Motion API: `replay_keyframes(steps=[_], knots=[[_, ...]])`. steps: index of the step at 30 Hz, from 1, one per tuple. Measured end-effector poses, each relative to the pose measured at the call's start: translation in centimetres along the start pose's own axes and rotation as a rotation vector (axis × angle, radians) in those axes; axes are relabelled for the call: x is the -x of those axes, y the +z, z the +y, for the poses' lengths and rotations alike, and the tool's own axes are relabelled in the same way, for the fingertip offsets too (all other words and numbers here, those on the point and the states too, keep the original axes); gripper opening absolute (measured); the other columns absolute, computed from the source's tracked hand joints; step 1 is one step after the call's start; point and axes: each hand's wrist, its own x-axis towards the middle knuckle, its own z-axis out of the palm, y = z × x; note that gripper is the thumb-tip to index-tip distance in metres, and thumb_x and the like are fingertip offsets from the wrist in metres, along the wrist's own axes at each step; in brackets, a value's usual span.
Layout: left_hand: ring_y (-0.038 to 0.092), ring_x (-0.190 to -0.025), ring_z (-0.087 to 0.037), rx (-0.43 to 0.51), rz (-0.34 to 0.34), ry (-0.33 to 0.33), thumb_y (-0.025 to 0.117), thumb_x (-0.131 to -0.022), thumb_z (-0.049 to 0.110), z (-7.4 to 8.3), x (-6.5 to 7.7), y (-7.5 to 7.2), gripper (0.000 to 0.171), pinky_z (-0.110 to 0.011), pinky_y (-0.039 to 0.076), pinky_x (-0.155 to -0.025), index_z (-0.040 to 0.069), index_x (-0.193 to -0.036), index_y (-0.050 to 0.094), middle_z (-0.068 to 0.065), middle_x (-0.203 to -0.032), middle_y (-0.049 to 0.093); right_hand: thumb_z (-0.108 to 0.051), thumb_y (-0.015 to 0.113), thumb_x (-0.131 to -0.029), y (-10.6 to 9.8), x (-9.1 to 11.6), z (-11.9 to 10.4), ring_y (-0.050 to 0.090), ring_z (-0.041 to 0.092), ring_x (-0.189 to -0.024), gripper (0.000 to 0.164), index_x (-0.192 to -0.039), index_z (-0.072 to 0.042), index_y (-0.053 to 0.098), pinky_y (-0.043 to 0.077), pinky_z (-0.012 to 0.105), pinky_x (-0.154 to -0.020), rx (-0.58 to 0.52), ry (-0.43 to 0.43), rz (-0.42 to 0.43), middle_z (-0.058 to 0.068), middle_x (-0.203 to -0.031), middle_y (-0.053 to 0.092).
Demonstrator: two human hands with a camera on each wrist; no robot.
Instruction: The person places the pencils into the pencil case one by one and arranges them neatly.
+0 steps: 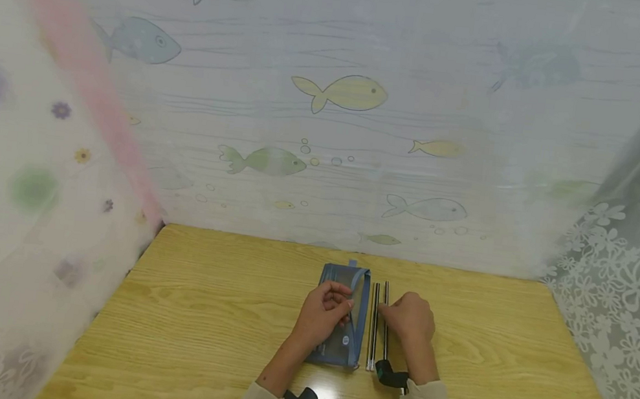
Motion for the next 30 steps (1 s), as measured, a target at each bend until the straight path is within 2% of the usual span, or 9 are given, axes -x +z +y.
replay_keyframes(steps=[10, 16, 19, 22, 26, 29, 30], knots=[[0.066, -0.071, -0.014, -0.013, 0.008, -0.006, 0.07, -0.102, 0.004, -0.21, -0.12, 0.07, 0.023, -0.022, 0.057, -0.063, -0.003, -0.123, 0.065, -0.014, -0.095, 0.068, -0.031, 0.076, -0.088, -0.45, 0.1, -0.11, 0.038, 0.011, -0.047, 0.046, -0.049, -0.017, 0.056, 0.028, 0.024, -0.043, -0.051, -0.056, -0.023, -0.007, -0.048, 0.046], [0.066, -0.071, -0.015, -0.008, 0.005, 0.0, 0.071, -0.102, 0.007, -0.22, -0.06, 0.03, 0.023, -0.022, 0.057, -0.063, -0.003, -0.122, 0.065, -0.016, -0.096, 0.068, -0.029, 0.076, -0.088, -0.36, -0.11, -0.17, 0.04, 0.012, -0.049, 0.043, -0.05, -0.014, 0.06, 0.031, 0.025, -0.047, -0.105, -0.112, -0.043, -0.009, -0.048, 0.047], [0.066, -0.071, -0.015, -0.006, 0.001, 0.001, 0.072, -0.102, 0.008, -0.21, -0.02, 0.03, 0.024, -0.023, 0.057, -0.063, -0.003, -0.123, 0.065, -0.016, -0.096, 0.068, -0.027, 0.075, -0.089, -0.29, -0.15, -0.22, 0.039, 0.011, -0.048, 0.045, -0.049, -0.015, 0.058, 0.03, 0.025, -0.047, -0.139, -0.137, -0.064, -0.009, -0.047, 0.047], [0.066, -0.071, -0.014, -0.003, -0.001, 0.005, 0.072, -0.102, 0.008, -0.21, -0.03, 0.04, 0.024, -0.023, 0.057, -0.063, -0.003, -0.123, 0.065, -0.017, -0.097, 0.068, -0.024, 0.073, -0.09, -0.27, -0.2, -0.3, 0.034, 0.011, -0.046, 0.049, -0.047, -0.017, 0.049, 0.026, 0.025, -0.047, -0.165, -0.153, -0.082, -0.008, -0.045, 0.043], [0.066, -0.071, -0.014, 0.001, -0.004, 0.011, 0.071, -0.102, 0.008, -0.2, -0.03, 0.05, 0.025, -0.023, 0.057, -0.063, -0.003, -0.123, 0.065, -0.018, -0.097, 0.069, -0.022, 0.071, -0.089, -0.27, -0.2, -0.4, 0.041, 0.012, -0.046, 0.044, -0.05, -0.016, 0.051, 0.03, 0.025, -0.047, -0.194, -0.155, -0.096, -0.006, -0.047, 0.051], [0.066, -0.071, -0.014, -0.004, -0.004, 0.009, 0.071, -0.102, 0.008, -0.2, -0.02, 0.08, 0.024, -0.023, 0.057, -0.063, -0.003, -0.123, 0.065, -0.018, -0.097, 0.068, -0.022, 0.071, -0.09, -0.22, -0.2, -0.43, 0.051, 0.014, -0.05, 0.036, -0.056, -0.012, 0.062, 0.037, 0.026, -0.048, -0.213, -0.148, -0.105, -0.004, -0.052, 0.06], [0.066, -0.071, -0.014, -0.007, -0.004, 0.008, 0.071, -0.102, 0.008, -0.21, -0.02, 0.09, 0.024, -0.023, 0.057, -0.063, -0.003, -0.123, 0.065, -0.018, -0.097, 0.068, -0.022, 0.071, -0.09, -0.18, -0.22, -0.44, 0.05, 0.014, -0.05, 0.036, -0.057, -0.012, 0.062, 0.036, 0.026, -0.048, -0.218, -0.147, -0.11, -0.003, -0.052, 0.059]])
